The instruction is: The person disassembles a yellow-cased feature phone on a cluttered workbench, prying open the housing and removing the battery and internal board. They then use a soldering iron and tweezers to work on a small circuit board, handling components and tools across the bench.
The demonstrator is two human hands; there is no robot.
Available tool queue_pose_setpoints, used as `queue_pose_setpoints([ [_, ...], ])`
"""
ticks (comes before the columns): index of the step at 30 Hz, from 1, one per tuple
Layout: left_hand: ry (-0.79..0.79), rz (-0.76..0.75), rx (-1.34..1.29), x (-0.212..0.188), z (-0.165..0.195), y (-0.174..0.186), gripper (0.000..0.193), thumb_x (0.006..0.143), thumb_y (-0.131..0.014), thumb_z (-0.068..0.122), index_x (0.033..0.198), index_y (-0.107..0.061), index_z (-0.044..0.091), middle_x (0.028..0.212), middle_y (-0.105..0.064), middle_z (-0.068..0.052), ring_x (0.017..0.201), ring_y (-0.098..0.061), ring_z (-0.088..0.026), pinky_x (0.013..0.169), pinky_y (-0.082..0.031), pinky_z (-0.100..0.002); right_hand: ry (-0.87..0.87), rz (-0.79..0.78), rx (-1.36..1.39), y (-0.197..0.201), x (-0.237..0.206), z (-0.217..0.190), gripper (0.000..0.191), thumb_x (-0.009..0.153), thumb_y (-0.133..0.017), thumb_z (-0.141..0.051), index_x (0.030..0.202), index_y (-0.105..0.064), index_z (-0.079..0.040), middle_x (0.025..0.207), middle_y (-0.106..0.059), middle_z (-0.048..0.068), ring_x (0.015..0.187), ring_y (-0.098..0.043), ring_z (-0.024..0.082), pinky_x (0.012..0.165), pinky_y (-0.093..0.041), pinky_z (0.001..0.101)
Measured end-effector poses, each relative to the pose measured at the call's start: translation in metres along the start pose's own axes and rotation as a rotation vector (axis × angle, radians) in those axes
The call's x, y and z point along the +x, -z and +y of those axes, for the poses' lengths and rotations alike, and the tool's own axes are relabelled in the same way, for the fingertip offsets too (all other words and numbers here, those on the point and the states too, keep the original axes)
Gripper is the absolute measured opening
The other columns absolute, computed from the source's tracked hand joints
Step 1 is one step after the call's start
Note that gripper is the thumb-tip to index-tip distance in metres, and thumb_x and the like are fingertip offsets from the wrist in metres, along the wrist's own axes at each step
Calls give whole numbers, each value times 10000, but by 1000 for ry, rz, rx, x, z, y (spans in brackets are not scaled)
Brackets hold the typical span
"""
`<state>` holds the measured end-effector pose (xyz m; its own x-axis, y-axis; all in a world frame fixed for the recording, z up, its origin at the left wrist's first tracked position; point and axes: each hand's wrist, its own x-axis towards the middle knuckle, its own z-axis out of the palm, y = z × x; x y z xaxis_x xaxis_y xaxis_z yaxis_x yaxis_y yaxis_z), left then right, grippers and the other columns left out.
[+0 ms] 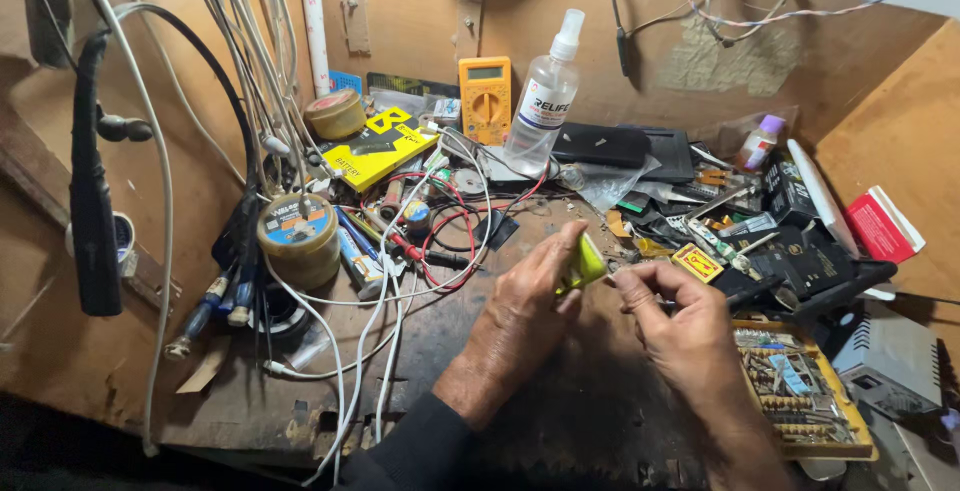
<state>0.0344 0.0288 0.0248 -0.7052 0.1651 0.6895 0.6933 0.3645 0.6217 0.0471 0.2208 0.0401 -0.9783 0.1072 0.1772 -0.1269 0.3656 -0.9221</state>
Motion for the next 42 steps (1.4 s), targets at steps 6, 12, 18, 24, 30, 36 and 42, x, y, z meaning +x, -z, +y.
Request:
queue_pose_setpoints([
  [6,35,-82,93,3,-9,4,711,838,-720,10,1492,-448,78,1359,-625,-176,1196,-645,-378,965,-557,-430,157,32,6,-11,1,3,147,974,-708,-176,990,-747,-34,746,-647,-45,618,-517,-9,535,-400,179],
  [12,62,-55,26,3,-9,7,744,811,-733,16,1494,-456,114,1358,-632,-164,1175,-653,-382,938,-569,-429,-116,36,301,-19,-2,6,163,945,-705,-166,1004,-734,-16,681,-582,-21,464,-397,17,394,-270,211],
  [18,46,3,37,1,-10,9,732,827,-737,18,1494,-454,118,1358,-638,-173,1188,-657,-384,945,-577,-428,-430,-100,602,-9,-2,0,224,946,-670,-231,962,-719,-13,712,-576,-6,427,-368,30,380,-257,205],
  [24,71,27,3,-1,-10,11,755,816,-748,18,1504,-449,106,1336,-645,-188,1182,-656,-394,936,-579,-425,-326,-3,515,-13,-7,-8,220,957,-677,-229,1018,-730,-24,727,-554,-5,435,-347,21,370,-222,194],
  [30,73,36,-8,-1,-7,14,756,816,-753,11,1501,-451,115,1338,-643,-188,1193,-653,-396,934,-582,-427,-260,-28,489,-23,-4,-17,237,965,-658,-216,1080,-756,-34,736,-555,-20,441,-343,12,371,-226,192],
  [36,132,11,-11,-2,-3,13,756,809,-766,28,1494,-463,133,1343,-647,-170,1186,-652,-391,922,-584,-429,-231,-53,464,-25,-3,-16,214,963,-666,-181,1086,-754,-31,718,-542,-26,446,-356,13,374,-236,200],
  [42,115,12,-6,-2,-4,14,749,811,-759,33,1489,-457,128,1352,-641,-171,1198,-648,-389,934,-583,-427,-221,-47,454,-27,-1,-13,200,963,-669,-162,1082,-755,-27,686,-530,-35,446,-347,15,379,-233,207],
])
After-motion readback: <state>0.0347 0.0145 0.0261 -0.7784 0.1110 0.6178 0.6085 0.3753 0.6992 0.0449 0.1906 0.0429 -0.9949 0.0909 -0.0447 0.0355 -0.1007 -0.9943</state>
